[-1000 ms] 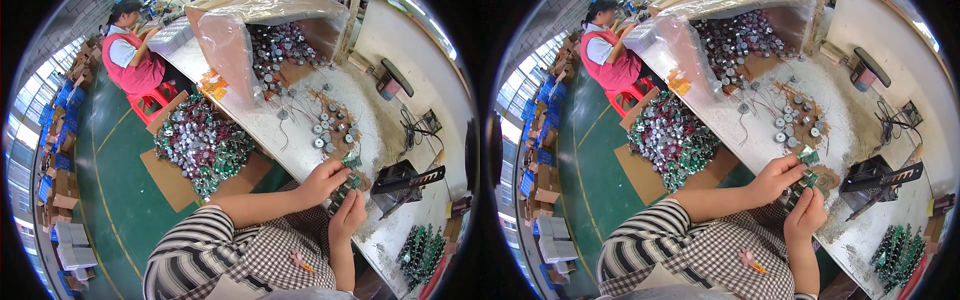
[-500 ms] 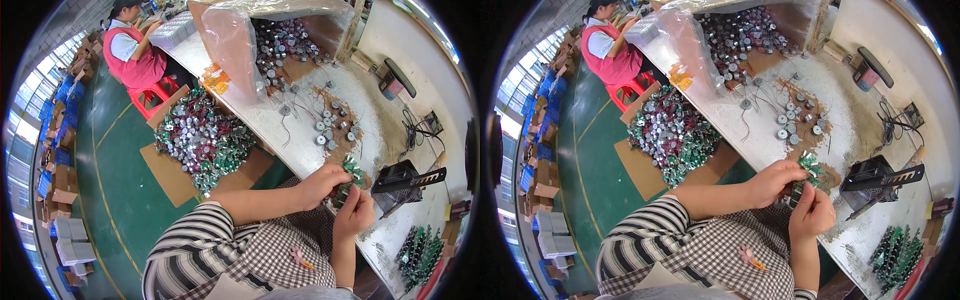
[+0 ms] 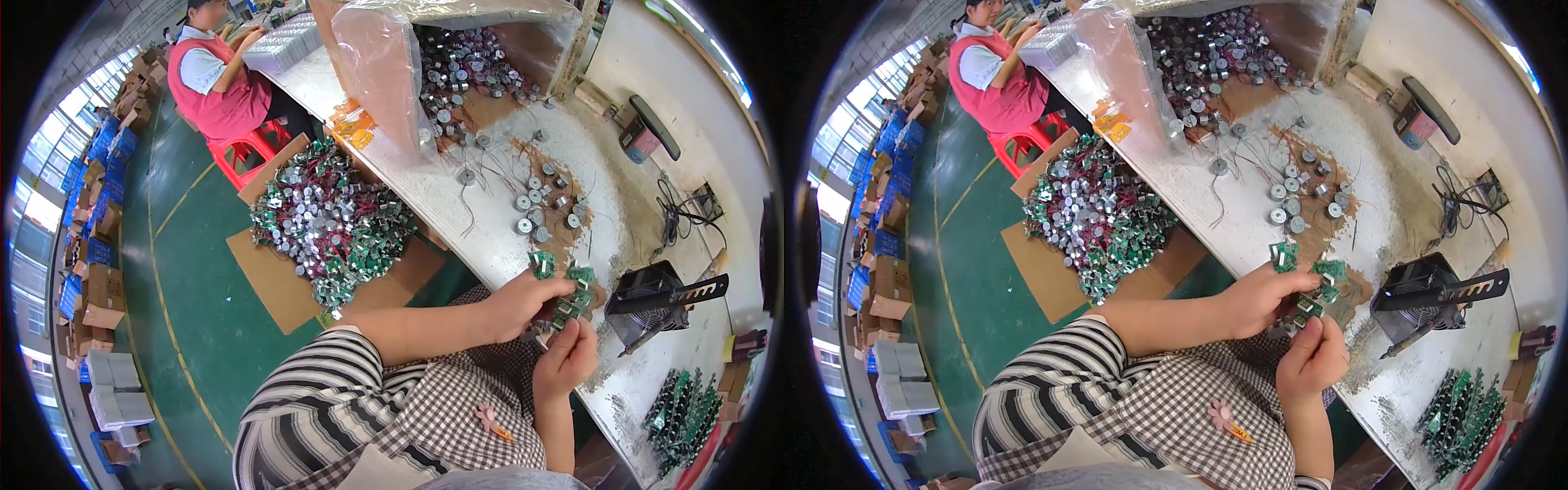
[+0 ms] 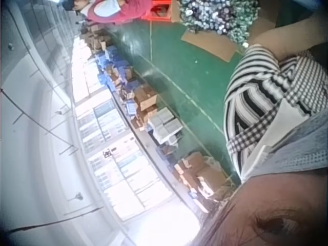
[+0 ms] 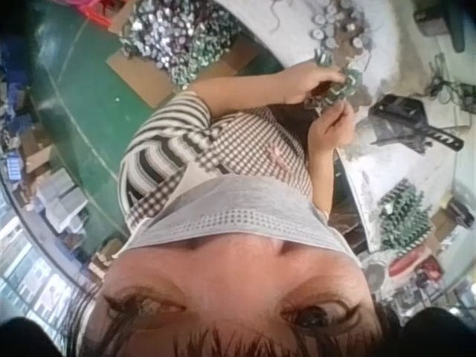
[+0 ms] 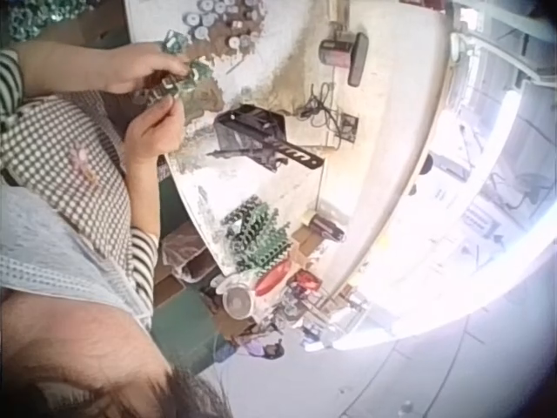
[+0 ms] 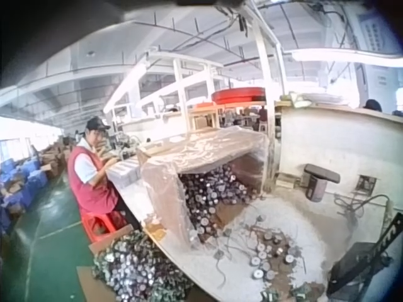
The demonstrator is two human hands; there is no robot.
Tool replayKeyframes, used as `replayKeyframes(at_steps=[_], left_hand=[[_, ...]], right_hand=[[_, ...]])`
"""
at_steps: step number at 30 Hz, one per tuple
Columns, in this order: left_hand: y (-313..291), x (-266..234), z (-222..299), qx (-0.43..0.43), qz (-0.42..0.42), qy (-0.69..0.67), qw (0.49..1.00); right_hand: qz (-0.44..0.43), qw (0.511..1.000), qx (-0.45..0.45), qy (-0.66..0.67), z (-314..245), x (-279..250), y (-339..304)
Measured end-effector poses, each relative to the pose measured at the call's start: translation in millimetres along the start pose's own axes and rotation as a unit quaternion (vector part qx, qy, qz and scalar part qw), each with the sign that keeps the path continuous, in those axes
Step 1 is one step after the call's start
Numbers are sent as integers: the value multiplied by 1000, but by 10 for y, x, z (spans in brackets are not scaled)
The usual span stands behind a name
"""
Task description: The person solders electronic components and wires onto printed circuit boards using a soldering iron and solder wire.
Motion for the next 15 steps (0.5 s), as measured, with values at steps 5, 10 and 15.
replayKeyframes(at_steps=[5,10,15], left_hand=[[-72,5,-65,227,5,221,948],[-73,-24,-158,-8,-43,10,999],[-235,-20,-87,288,-147,378,867]], right_hand=[[39,989,122,76,87,-76,-33],[-2,990,-137,19,-31,-134,27],[80,985,112,106,90,-176,-57]])
Point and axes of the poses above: each hand's wrist, its own y-axis towards the middle knuckle, its own x-axis out of the palm, z = x × y, the point moved 3 cm from there along y, towards the middle knuckle, and after that the axes turned 7 degrees about z, right-handed, at the moved point
